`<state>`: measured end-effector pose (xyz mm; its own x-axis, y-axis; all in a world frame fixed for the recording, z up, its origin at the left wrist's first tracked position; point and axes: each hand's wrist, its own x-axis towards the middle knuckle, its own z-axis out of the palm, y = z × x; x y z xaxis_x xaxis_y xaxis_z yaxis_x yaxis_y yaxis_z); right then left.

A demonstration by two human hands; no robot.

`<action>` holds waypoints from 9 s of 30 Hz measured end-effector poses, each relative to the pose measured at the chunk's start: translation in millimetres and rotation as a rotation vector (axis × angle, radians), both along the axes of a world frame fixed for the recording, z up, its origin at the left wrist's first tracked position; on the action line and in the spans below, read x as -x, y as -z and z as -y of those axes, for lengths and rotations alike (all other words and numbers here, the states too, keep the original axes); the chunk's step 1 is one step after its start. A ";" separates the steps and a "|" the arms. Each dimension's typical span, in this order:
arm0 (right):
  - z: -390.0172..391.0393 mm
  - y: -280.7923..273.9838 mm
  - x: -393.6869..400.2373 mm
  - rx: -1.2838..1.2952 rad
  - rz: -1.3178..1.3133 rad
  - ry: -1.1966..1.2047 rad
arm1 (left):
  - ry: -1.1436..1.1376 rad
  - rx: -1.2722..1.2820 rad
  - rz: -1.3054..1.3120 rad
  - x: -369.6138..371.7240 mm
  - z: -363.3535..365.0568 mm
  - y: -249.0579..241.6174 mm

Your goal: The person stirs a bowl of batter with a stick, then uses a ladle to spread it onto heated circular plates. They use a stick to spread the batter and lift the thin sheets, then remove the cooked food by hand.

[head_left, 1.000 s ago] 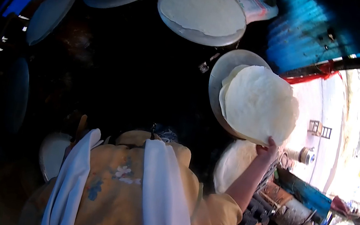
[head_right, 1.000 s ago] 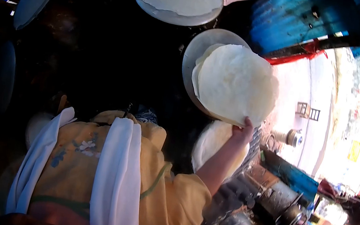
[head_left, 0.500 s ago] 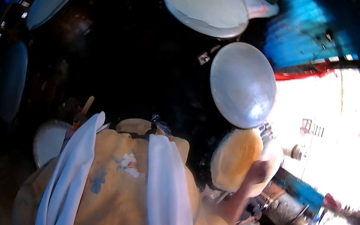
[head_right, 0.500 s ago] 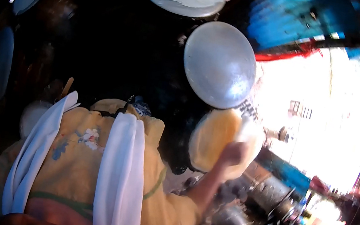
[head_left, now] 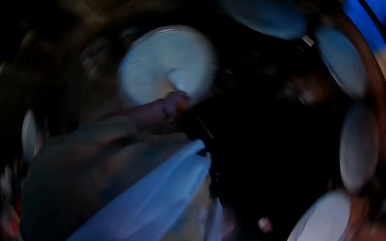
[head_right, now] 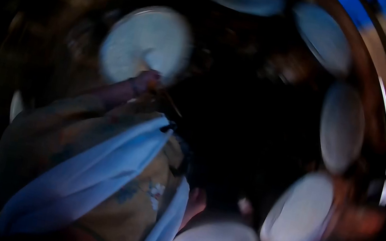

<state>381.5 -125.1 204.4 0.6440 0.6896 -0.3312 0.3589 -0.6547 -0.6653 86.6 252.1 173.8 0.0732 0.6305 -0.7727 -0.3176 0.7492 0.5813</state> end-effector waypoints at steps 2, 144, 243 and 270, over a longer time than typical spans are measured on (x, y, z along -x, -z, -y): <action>-86.0 -39.1 -11.1 -0.064 -0.378 -0.013 | 0.280 -0.456 -0.388 15.3 26.2 25.0; -673.9 -70.5 -22.5 -0.551 -0.781 0.074 | 0.279 -0.899 -1.021 -116.2 -393.7 -133.5; -772.7 -136.4 -138.5 0.187 -0.701 -0.805 | -0.536 -0.349 0.181 -87.2 -138.6 -211.9; -565.6 -58.0 88.8 -0.438 -0.681 -0.147 | -0.628 -0.347 0.373 25.0 -30.0 -177.9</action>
<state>292.7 440.4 262.4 0.2923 0.9086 -0.2983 -0.1542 -0.2631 -0.9524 61.6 282.1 351.6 -0.1601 0.8390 -0.5200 -0.8383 0.1625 0.5203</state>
